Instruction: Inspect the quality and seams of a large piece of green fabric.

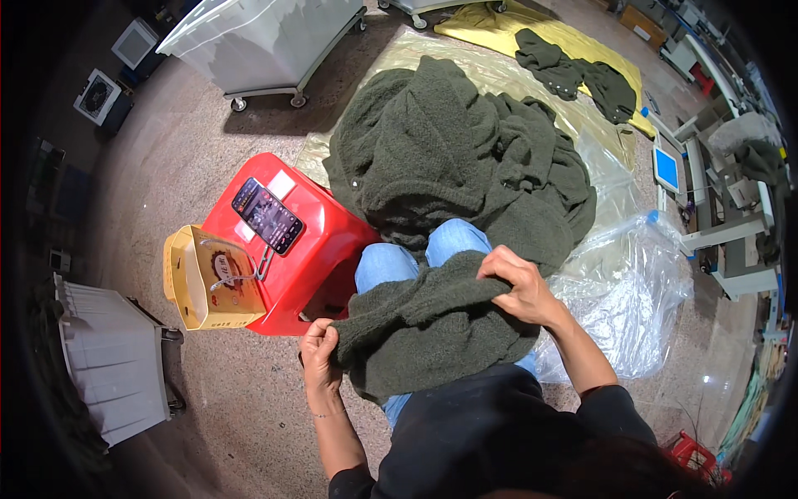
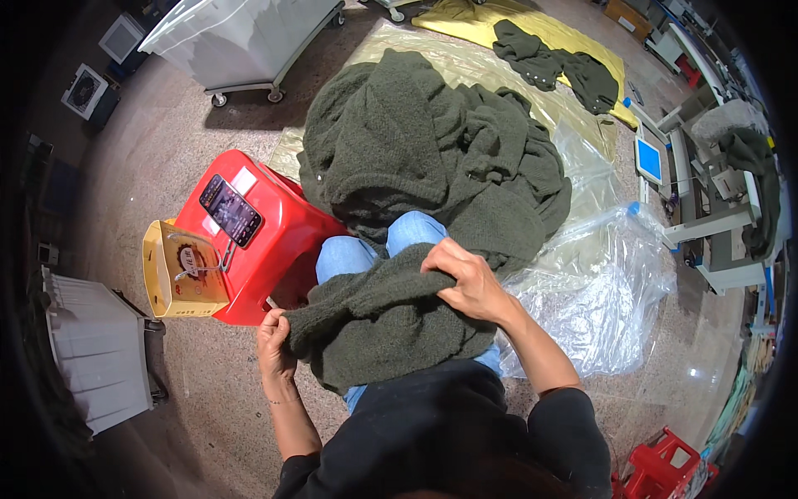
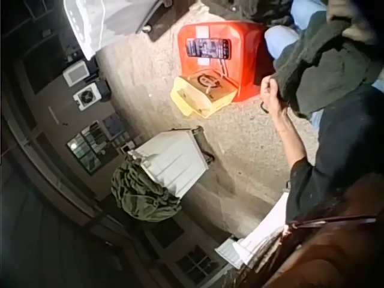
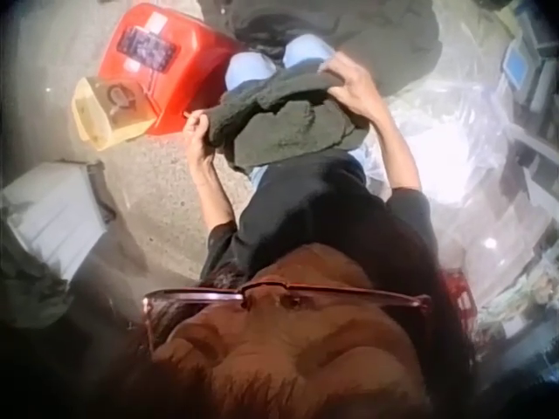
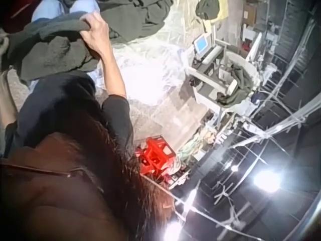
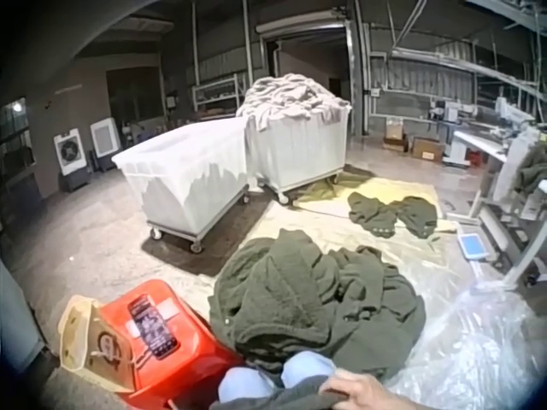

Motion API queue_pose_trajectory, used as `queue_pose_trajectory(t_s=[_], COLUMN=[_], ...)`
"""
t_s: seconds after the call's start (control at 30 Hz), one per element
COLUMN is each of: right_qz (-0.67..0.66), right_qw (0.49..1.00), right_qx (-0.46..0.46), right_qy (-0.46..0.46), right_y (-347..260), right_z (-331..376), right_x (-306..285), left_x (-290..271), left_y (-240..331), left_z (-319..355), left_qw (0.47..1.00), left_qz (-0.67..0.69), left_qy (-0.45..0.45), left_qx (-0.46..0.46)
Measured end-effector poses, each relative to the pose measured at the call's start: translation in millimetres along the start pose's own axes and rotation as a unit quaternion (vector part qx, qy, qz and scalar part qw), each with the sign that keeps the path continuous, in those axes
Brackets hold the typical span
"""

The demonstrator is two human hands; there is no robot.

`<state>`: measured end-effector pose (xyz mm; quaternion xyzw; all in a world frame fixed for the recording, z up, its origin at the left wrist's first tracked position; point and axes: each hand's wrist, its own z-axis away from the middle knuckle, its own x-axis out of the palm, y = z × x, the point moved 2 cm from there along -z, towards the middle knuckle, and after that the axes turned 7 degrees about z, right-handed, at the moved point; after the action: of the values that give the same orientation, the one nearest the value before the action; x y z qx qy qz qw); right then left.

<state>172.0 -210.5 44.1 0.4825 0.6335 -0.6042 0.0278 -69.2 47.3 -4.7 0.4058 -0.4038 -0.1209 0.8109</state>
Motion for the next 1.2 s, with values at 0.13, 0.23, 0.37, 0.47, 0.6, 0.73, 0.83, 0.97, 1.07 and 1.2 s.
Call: queue_pose_trajectory(t_s=[0.13,0.23,0.37,0.47,0.6,0.73,0.83,0.97,1.07,1.2], right_qz=[0.017,0.074,0.011,-0.070,-0.096,0.156,0.285,0.490,0.331,0.550], right_qw=[0.999,0.982,0.986,0.917,0.892,0.986,0.917,0.581,0.671,0.763], right_qx=[-0.018,0.042,0.061,0.094,-0.029,0.016,-0.004,-0.302,-0.023,0.144], right_qy=[-0.026,-0.171,-0.153,-0.381,-0.440,-0.059,0.278,0.576,0.663,0.308], right_y=[-17.1,-21.1,-17.5,-18.5,-41.3,11.6,52.2,15.0,1.6,93.7], right_z=[17.8,28.1,28.0,24.4,0.6,-66.6,-129.6,-197.4,-219.6,-207.0], right_x=[-2.5,0.4,28.8,74.1,68.7,-98.5,-232.6,-330.3,-405.4,-361.7], left_x=[-13.1,-14.5,37.5,115.7,168.8,148.0,121.7,105.6,101.3,95.5], left_y=[-3.3,-3.2,-9.1,-22.7,-14.3,10.4,25.7,8.1,-15.6,-36.3], left_z=[9.2,15.1,24.9,44.1,46.0,43.0,34.7,26.6,26.7,23.4], left_qw=[0.999,0.995,0.985,0.880,0.815,0.941,0.956,0.971,0.973,0.972], left_qz=[-0.029,-0.096,-0.110,-0.246,-0.324,-0.189,-0.202,-0.199,-0.205,-0.206], left_qy=[-0.009,-0.027,-0.133,-0.406,-0.474,-0.269,-0.167,-0.107,-0.102,-0.111], left_qx=[0.035,0.015,-0.005,0.021,0.077,0.083,0.130,0.081,0.025,-0.016])
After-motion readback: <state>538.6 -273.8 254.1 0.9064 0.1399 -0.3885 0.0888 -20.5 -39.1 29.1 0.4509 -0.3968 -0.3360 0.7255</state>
